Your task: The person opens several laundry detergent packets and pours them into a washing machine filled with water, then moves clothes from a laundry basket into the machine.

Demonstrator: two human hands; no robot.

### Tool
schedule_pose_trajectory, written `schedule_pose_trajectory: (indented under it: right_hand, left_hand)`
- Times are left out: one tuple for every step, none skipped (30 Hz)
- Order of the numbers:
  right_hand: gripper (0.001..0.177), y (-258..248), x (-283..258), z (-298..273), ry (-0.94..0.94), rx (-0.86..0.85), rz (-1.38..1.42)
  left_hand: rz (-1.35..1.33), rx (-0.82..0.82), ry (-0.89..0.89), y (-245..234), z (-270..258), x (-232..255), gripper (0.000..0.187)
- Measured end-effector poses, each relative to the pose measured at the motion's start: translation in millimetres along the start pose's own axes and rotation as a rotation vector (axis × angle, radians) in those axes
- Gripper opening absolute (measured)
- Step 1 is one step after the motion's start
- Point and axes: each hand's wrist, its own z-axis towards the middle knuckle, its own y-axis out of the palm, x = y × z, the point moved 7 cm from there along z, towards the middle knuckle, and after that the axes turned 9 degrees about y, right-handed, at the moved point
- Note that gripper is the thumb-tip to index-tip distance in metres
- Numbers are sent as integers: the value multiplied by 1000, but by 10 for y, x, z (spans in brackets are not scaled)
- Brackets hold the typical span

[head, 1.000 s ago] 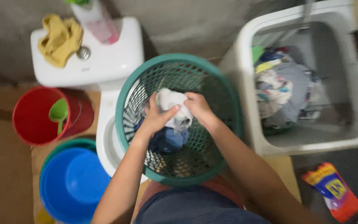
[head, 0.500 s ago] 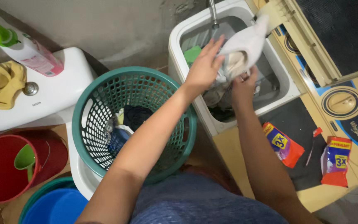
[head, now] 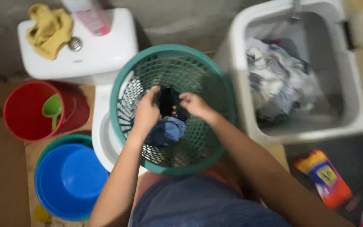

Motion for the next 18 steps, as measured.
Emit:
schedule_pose_trajectory:
  right_hand:
    - [45,335,214,207,81,-18,-84]
    - [45,595,360,364,70,-41,-90]
    - [54,862,469,490,53,-91,-185]
    - [63,1113,589,571,39,-141,-278]
    - [63,1342,679,639,31,-164,-282]
    - [85,1590,809,695,111,-226,-316]
    - [107,1811,948,714,191,-285,-351]
    - [107,1993,1042,669,188,-303,-358]
    - [96,2150,934,612,-53,-261,-349]
    - [90,2246,768,602,-297,-210,-327]
    - [90,2293,758,646,-304,-222,-327]
    - [74,2372,933,625,-88,-359,-438]
    - [68,2380,1013,530,126,-500,-552]
    - [68,2271,865,496,130,-501,-551]
    - [64,2151,658,436,74,-520,-575]
    - [60,1994,403,419,16,-523,-597]
    - [60,1810,159,399,17,-510,-595]
    - [54,1582,-65,348,6,-496,-626]
  left_hand:
    - [10,18,-18,-112,-112,-13,52]
    - [90,-22,-73,-204,-234,-35,51]
    - [168,-62,-129,-284,-327,-47,50]
    - [176,-50,-149,-347,-387,-15,50]
    - [200,-49,-171,-376,-426,26,45]
    - [220,-51,-189,-400,-421,53,41]
    - [226,-41,-205,-433,-413,78,41]
    - [178,-53,-193,-417,-428,138,38]
    - [129,-63,-179,-390,-429,191,35]
    - [136,-55,-189,-400,-380,197,35]
    - [131,-30,-155,-418,-326,225,33]
    - [123,-17,-123,-441,-322,257,30]
    - [126,-19,-135,-465,-329,246,30]
    - [102,-26,-154,-465,-309,217,31]
    - [77,-32,-173,-455,-321,197,31]
    - [76,-37,-161,-442,-312,181,31]
    - [98,-61,-178,-413,-315,132,33]
    - [114,-89,-192,-352,-329,79,36]
